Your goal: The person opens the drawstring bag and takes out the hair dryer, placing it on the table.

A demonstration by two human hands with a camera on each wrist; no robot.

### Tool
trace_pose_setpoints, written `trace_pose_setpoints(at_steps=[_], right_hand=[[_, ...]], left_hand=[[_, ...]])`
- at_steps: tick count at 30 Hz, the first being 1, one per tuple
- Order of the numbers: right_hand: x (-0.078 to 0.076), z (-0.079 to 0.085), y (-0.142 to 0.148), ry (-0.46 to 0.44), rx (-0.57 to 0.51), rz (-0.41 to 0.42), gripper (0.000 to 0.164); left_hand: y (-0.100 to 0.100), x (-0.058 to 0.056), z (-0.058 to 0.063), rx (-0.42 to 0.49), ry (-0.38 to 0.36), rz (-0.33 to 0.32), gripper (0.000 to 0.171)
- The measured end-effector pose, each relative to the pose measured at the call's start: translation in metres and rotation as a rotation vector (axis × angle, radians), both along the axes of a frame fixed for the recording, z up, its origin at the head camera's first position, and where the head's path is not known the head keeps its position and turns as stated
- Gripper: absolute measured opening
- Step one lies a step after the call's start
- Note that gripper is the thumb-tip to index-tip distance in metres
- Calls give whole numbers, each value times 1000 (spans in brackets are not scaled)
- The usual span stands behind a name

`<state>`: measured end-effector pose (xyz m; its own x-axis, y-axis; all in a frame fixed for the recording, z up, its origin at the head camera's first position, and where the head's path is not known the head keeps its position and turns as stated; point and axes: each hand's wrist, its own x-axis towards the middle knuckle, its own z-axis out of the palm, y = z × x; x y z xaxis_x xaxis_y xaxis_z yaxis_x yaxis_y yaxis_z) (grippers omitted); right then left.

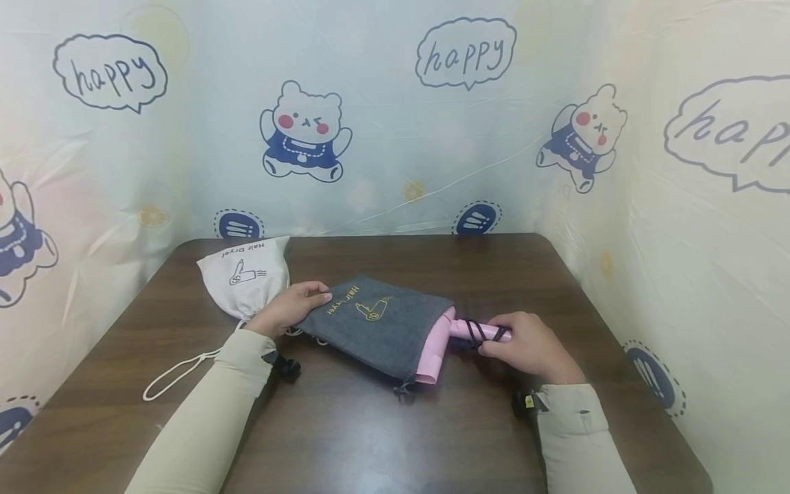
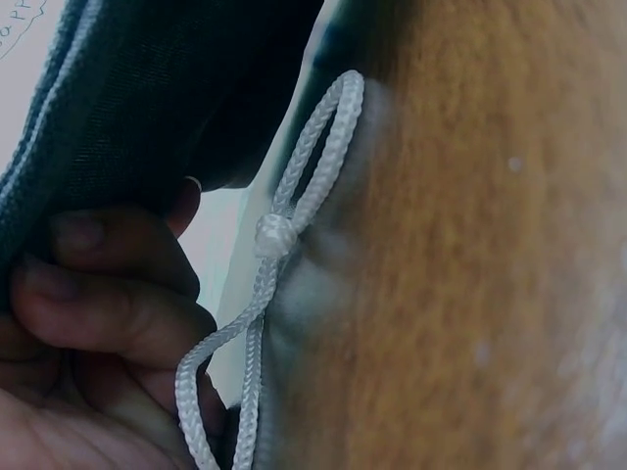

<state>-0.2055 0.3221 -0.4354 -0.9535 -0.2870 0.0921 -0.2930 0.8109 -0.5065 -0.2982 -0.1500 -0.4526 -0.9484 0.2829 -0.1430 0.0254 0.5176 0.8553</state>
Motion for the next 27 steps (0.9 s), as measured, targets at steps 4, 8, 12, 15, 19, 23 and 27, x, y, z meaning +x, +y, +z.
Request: trace_pose_setpoints(at_steps=[4,8,12,15,19,23,27], right_hand=[[1,0,1,-25,-8,0,26],[0,0,3,-39,-16,-7,27],[-1,-2,4,-45,-30,-16,25],[-2,-2,4,-53,-36,-11,23],[-3,-3,4,-62,-39,-5,23],[-3,-2,5,-70,-46,0,23],[-3,-3,6,-69,-51,6,23]], left_hand=[[0,1,1,0,-2,-5,23],[0,1,2,19,-15,-5,22],[1,2,4,31,-24,-6,22],[0,3,5,30,-25,-5,22],[-1,2,4,11,-7,-16,23],[-2,1,3,0,13,-30,26],[-3,-1,1,6,6,-32,24]])
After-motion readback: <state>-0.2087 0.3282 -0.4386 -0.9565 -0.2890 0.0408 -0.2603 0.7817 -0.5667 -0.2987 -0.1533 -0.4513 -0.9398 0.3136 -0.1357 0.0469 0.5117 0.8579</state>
